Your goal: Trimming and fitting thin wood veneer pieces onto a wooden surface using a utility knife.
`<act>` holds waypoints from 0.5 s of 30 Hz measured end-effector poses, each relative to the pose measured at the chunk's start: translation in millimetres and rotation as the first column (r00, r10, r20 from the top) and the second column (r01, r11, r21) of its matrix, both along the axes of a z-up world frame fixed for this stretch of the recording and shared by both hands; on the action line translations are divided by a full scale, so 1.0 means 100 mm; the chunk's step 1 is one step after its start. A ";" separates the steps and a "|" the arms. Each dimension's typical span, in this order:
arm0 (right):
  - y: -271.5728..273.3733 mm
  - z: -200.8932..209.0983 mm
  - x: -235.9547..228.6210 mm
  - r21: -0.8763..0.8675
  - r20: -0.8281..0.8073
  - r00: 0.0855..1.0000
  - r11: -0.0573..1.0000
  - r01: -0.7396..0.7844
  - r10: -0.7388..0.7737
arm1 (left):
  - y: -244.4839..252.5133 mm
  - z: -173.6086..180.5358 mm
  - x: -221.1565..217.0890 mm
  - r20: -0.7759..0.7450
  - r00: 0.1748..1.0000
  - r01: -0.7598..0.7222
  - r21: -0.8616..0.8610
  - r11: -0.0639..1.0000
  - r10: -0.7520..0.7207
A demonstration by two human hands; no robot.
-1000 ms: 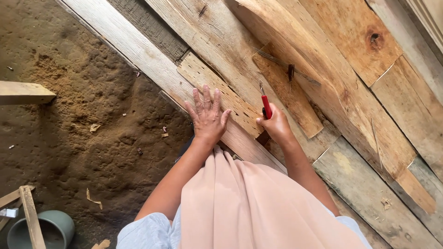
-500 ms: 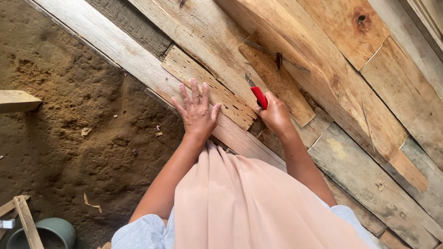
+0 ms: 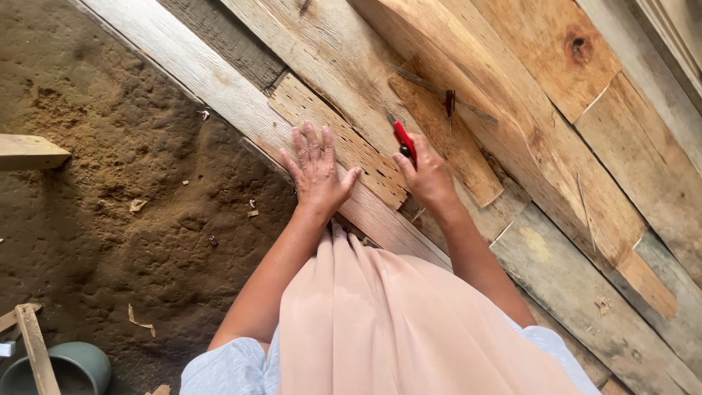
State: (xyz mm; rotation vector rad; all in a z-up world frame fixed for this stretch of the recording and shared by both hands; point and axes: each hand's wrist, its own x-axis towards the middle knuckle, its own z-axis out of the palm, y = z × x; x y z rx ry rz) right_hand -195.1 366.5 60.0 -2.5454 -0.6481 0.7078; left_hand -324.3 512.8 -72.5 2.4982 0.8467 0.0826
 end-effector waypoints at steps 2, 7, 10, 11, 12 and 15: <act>0.22 -0.03 -0.02 -0.024 0.032 0.997 0.997 -0.069 0.069 | 0.03 0.04 -0.01 -0.004 1.000 0.008 -0.002 1.000 -0.008; 0.74 -0.18 -0.03 -0.033 0.122 0.944 0.952 -0.305 0.307 | 0.07 0.06 -0.02 -0.007 1.000 0.013 -0.012 1.000 -0.013; 1.00 -0.35 0.00 -0.058 0.198 0.899 0.920 -0.387 0.390 | 0.09 0.12 -0.01 0.019 0.999 0.026 -0.030 0.999 -0.026; 1.11 -0.28 -0.03 -0.085 0.236 0.883 0.913 -0.398 0.407 | 0.10 0.13 -0.01 0.018 0.999 0.029 -0.054 0.998 -0.028; 1.20 -0.21 -0.07 -0.114 0.270 0.864 0.906 -0.409 0.424 | 0.10 0.14 -0.01 0.016 0.999 0.033 -0.082 0.996 -0.031; 1.34 -0.46 0.06 -0.133 0.314 0.833 0.890 -0.435 0.455 | 0.13 0.24 -0.01 -0.033 0.998 0.054 -0.121 0.991 -0.058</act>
